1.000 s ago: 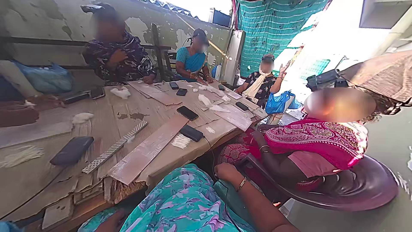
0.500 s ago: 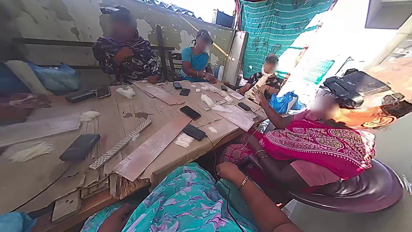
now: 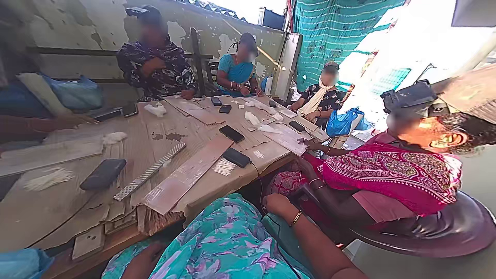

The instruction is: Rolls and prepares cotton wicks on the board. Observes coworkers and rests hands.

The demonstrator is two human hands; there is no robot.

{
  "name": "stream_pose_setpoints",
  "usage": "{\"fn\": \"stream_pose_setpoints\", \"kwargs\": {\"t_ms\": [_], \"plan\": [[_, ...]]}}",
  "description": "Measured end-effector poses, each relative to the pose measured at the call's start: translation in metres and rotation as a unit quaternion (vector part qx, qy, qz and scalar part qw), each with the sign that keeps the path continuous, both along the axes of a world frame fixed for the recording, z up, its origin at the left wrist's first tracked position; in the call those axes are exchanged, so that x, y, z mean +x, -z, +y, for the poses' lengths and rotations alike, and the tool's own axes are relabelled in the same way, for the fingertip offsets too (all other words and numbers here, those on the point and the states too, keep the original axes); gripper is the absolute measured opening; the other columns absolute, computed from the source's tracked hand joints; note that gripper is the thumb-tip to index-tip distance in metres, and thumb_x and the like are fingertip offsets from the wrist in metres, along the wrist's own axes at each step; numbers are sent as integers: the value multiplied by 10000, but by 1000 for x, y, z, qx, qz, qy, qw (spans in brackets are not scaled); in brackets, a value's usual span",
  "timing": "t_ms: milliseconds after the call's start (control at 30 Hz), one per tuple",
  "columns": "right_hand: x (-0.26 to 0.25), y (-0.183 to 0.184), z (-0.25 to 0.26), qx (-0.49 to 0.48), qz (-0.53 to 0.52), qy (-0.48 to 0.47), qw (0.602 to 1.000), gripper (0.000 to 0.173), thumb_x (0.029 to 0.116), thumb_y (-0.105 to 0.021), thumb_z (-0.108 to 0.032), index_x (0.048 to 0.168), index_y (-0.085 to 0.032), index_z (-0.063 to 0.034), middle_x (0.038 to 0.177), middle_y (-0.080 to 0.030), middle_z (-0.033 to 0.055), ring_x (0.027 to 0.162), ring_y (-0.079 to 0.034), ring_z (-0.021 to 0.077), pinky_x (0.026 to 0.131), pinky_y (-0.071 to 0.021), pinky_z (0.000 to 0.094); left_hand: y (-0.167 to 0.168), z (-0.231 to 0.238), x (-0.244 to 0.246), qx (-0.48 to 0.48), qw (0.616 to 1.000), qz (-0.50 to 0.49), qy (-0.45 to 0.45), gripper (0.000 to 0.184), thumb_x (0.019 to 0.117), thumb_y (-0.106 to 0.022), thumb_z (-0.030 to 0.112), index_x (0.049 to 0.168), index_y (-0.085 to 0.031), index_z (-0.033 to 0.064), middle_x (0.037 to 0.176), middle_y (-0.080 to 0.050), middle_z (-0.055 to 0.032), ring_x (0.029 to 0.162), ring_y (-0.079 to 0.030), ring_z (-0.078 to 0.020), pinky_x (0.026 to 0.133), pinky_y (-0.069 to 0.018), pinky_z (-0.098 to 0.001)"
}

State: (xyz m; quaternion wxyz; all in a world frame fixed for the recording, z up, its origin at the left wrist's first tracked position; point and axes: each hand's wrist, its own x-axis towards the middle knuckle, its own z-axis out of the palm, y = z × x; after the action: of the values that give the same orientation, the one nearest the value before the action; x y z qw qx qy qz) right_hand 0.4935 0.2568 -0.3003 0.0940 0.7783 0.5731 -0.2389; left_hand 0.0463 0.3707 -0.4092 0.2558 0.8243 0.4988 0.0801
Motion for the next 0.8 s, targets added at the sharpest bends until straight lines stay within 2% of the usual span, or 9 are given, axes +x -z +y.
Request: {"fn": "stream_pose_setpoints", "kwargs": {"t_ms": [100,233,367,467,600,800], "plan": [[0,0,1,-5,-1,0,1000,313,1036,-519,-257,1271,-674,-119,1290,-663,195,1231,-610,415,936,-485,672,14,6,-5,18,1000,0,8,296,1049,-568,211,1183,-725,-1,1172,-720,-223,1143,-684,-403,1018,-506,-608],[0,-1,1,-6,4,1,1000,313,1040,-524,-265,1265,-673,-107,1280,-663,202,1228,-611,414,940,-483,667,2,0,0,2,1000,15,-19,286,1043,-590,233,1170,-731,18,1173,-721,-212,1144,-682,-390,1017,-500,-617],[3,1,1,0,12,12,1000,313,1028,-543,-280,1258,-681,-119,1260,-674,194,1210,-622,407,936,-487,662,7,2,1,14,1000,11,-25,263,1035,-603,217,1136,-740,17,1149,-730,-204,1122,-692,-384,996,-512,-616],[3,2,2,0,12,11,1000,312,1029,-540,-280,1256,-682,-119,1264,-672,197,1211,-622,409,931,-488,669,-2,-1,3,-2,1000,11,-17,265,1044,-584,183,1162,-729,-6,1174,-719,-222,1146,-679,-401,1022,-491,-621],[3,3,3,-6,6,4,1000,315,1025,-539,-277,1256,-681,-116,1263,-671,198,1212,-620,411,925,-490,670,13,7,-3,17,1000,4,-4,271,1041,-586,211,1164,-729,17,1158,-726,-209,1114,-694,-398,987,-512,-638],[1,1,2,-7,3,4,1000,316,1032,-536,-271,1267,-672,-110,1277,-664,200,1224,-613,412,933,-484,671,-7,-3,1,-14,1000,-18,-15,288,1052,-569,186,1191,-719,-17,1191,-711,-241,1156,-671,-426,1028,-485,-631]]}}
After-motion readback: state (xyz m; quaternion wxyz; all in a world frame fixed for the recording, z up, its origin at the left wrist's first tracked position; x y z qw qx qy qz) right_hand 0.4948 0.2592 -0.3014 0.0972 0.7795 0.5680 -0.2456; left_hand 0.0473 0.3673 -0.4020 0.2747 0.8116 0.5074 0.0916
